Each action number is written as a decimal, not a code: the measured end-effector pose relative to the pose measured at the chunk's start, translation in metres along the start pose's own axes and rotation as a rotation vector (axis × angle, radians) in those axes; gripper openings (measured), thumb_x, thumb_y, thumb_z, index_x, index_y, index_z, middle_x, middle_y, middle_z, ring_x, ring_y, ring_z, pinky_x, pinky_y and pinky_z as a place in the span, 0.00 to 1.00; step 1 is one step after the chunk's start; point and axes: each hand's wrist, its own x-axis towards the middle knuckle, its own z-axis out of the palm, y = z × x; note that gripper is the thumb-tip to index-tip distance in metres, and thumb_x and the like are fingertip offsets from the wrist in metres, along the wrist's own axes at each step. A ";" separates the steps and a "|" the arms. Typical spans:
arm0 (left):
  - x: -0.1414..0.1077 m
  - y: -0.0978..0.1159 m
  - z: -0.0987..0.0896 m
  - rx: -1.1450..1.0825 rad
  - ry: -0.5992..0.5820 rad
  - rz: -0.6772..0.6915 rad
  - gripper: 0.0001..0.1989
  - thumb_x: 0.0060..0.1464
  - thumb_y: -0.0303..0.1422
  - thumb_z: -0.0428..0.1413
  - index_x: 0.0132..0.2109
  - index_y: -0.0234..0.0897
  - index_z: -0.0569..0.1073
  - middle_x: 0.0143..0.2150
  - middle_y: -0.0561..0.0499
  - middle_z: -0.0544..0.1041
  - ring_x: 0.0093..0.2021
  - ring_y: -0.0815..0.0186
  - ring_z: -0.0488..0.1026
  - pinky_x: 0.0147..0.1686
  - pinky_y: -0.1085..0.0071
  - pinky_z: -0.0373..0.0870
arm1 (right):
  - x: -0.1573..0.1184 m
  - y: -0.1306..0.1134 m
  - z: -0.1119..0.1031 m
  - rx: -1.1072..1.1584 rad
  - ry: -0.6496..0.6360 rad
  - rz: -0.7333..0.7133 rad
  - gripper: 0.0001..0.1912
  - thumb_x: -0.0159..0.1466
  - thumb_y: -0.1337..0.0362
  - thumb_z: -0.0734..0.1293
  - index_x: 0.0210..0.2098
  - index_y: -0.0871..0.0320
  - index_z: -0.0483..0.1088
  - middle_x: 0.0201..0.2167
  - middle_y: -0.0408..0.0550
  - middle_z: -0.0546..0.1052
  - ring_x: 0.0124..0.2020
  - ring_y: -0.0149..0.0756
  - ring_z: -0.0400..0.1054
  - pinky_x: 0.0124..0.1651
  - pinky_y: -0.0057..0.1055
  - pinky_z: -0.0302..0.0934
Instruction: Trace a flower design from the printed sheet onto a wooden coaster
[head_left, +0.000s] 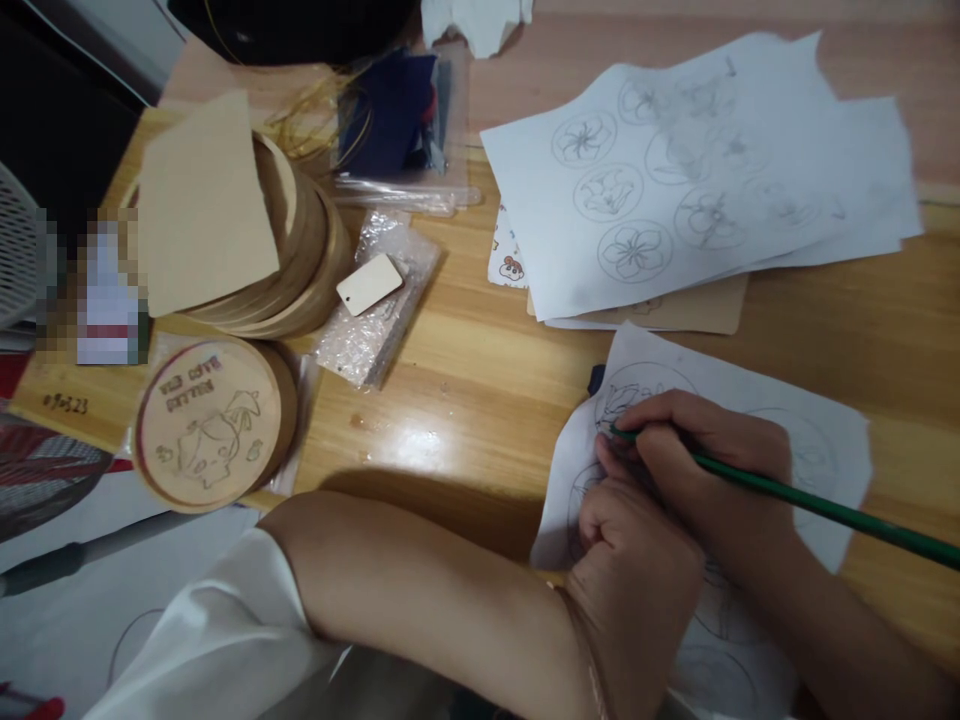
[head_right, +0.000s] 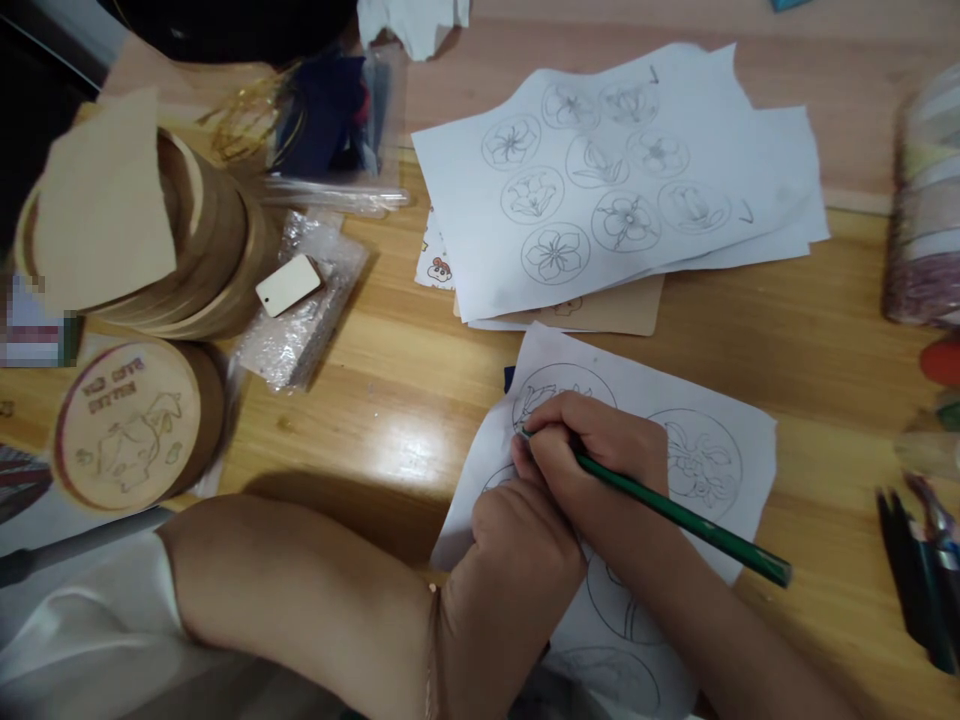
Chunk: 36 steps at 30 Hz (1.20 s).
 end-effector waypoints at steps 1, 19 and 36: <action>0.000 0.000 0.000 -0.013 0.000 -0.001 0.18 0.57 0.20 0.40 0.33 0.31 0.75 0.18 0.52 0.65 0.16 0.73 0.59 0.15 0.75 0.45 | 0.000 0.000 0.000 0.003 0.000 -0.003 0.10 0.53 0.70 0.61 0.21 0.52 0.70 0.20 0.39 0.74 0.22 0.31 0.68 0.27 0.28 0.63; 0.000 0.001 0.002 0.051 0.059 -0.004 0.17 0.56 0.22 0.41 0.33 0.28 0.75 0.17 0.53 0.65 0.15 0.74 0.58 0.14 0.76 0.47 | 0.001 0.005 0.003 0.147 0.040 0.119 0.10 0.51 0.71 0.61 0.21 0.52 0.72 0.20 0.41 0.75 0.22 0.34 0.70 0.22 0.28 0.63; 0.001 -0.001 0.000 0.046 0.040 0.017 0.16 0.57 0.23 0.43 0.32 0.30 0.75 0.18 0.54 0.66 0.15 0.76 0.59 0.13 0.79 0.50 | 0.007 0.010 0.002 0.144 0.059 -0.044 0.12 0.50 0.72 0.62 0.20 0.50 0.72 0.17 0.40 0.74 0.17 0.32 0.69 0.17 0.24 0.62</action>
